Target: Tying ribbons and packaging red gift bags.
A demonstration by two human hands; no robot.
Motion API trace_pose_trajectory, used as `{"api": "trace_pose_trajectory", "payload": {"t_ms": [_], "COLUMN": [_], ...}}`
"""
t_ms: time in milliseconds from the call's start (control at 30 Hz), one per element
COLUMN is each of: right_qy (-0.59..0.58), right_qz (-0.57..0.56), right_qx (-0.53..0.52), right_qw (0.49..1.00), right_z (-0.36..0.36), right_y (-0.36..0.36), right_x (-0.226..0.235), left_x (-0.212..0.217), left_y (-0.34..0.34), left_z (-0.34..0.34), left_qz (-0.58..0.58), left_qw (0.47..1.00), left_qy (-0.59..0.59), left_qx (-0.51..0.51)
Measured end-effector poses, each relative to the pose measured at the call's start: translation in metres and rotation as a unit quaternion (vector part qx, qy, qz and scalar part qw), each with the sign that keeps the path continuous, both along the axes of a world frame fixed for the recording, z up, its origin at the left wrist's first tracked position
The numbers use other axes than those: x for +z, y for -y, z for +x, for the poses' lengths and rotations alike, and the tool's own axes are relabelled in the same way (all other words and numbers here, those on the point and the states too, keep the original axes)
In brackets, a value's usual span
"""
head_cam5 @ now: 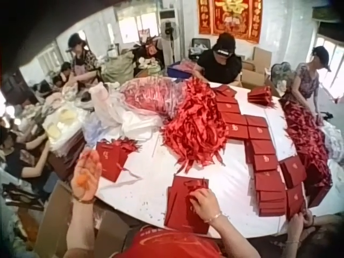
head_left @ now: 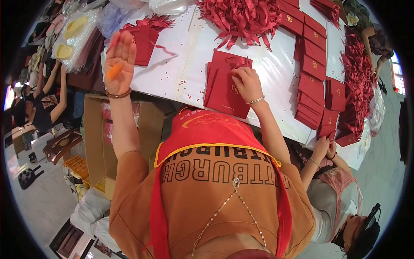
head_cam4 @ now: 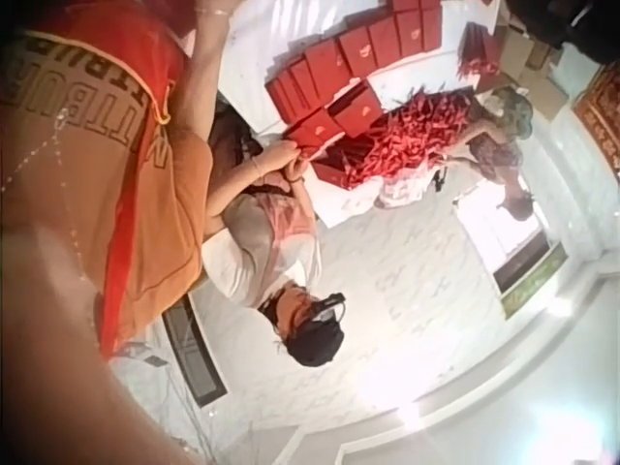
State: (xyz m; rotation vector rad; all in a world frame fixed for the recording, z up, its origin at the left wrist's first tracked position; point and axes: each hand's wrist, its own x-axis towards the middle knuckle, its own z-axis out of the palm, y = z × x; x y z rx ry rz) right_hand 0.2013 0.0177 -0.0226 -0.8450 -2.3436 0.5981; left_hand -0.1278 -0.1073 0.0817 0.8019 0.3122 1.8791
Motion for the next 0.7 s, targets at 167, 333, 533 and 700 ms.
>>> {"api": "trace_pose_trajectory", "payload": {"t_ms": [167, 333, 533, 700], "right_qy": [0.063, 0.104, 0.122, 0.070], "right_qz": [-0.014, -0.007, -0.045, -0.241], "right_qx": [0.005, 0.017, 0.008, -0.042], "right_qw": [0.998, 0.994, 0.991, 0.967], "right_z": [0.001, -0.002, -0.001, 0.001], "right_y": [0.001, 0.001, -0.005, -0.008], "right_x": [-0.015, -0.007, -0.003, 0.014], "left_x": [0.018, -0.026, -0.062, -0.076], "left_y": [-0.020, -0.035, -0.054, -0.066], "left_z": [0.029, 0.041, 0.105, 0.146], "left_qz": [-0.169, -0.365, -0.235, -0.346], "left_qw": [0.972, 0.908, 0.790, 0.877], "left_qy": [-0.154, -0.179, -0.562, -0.304], "left_qx": [0.054, 0.102, 0.078, -0.138]}}
